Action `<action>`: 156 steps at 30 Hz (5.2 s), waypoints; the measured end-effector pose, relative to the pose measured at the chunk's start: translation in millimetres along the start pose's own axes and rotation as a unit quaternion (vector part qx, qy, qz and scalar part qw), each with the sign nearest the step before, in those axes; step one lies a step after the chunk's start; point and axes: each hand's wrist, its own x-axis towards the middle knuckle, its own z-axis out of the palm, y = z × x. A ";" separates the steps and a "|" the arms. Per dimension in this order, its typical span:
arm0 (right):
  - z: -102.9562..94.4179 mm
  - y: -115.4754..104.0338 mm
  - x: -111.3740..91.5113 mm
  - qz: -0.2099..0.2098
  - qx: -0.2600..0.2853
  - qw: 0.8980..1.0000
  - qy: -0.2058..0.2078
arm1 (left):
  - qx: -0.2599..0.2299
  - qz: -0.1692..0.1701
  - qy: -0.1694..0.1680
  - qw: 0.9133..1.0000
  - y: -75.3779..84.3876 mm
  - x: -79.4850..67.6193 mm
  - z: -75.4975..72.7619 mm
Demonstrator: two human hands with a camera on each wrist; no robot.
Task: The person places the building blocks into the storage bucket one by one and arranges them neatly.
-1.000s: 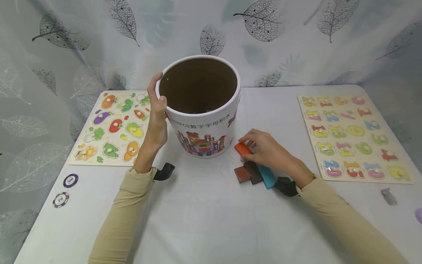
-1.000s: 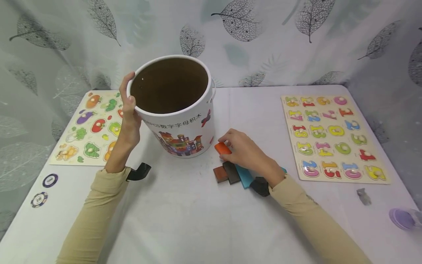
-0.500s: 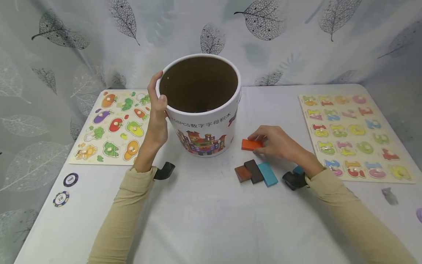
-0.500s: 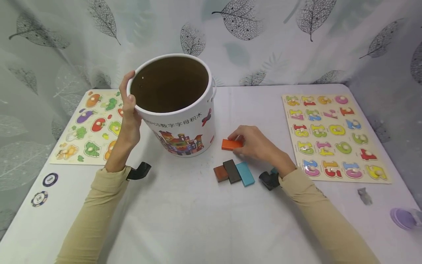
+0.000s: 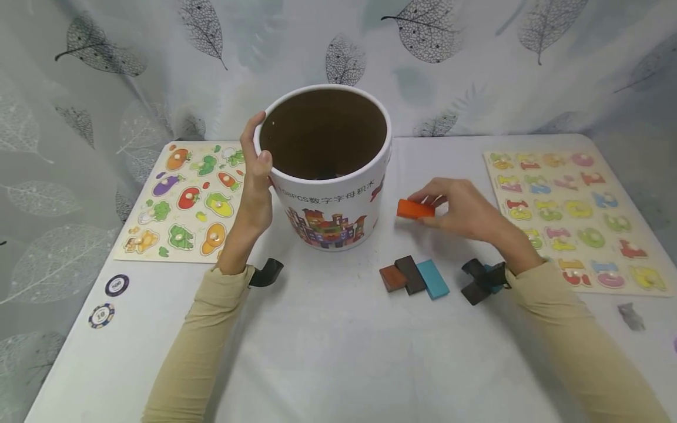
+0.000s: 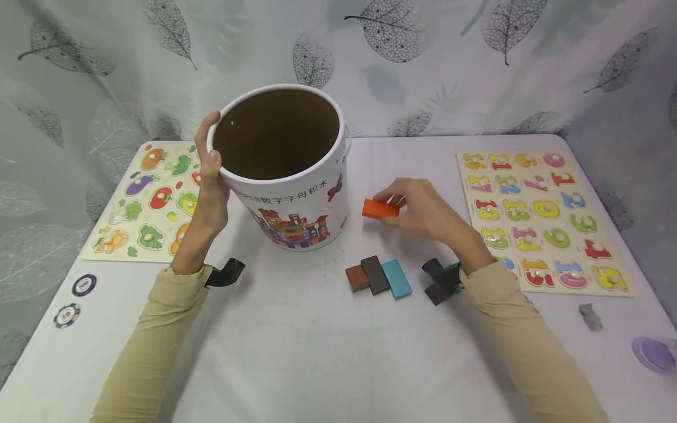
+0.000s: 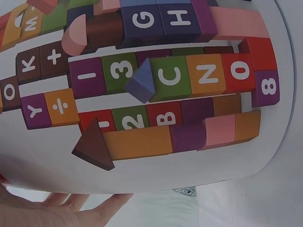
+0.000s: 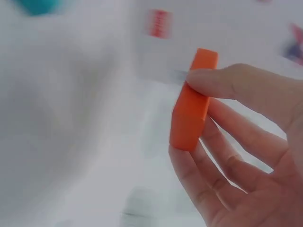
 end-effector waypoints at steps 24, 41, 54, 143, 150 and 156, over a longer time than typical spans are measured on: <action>-66.9 -104.3 47.6 -0.203 0.044 0.963 0.171 | 0.004 0.013 0.002 1.000 -0.3 -0.6 0.0; -72.6 -97.8 38.7 -0.237 0.116 0.952 0.156 | -0.004 0.020 -0.003 1.000 -0.3 -0.5 0.5; -41.4 -37.5 -31.0 -0.245 0.063 0.967 0.027 | -0.010 0.019 0.000 1.000 -0.3 0.0 1.9; -5.4 -10.6 -31.2 -0.213 0.087 0.972 -0.039 | 0.007 0.006 0.005 1.000 0.4 -0.7 2.9; 38.0 7.3 -54.8 -0.141 0.072 0.979 -0.127 | 0.007 0.006 0.004 1.000 1.0 -1.1 2.6; 52.7 11.9 -59.1 -0.129 0.047 0.983 -0.124 | 0.008 0.004 0.008 1.000 0.6 -0.9 1.8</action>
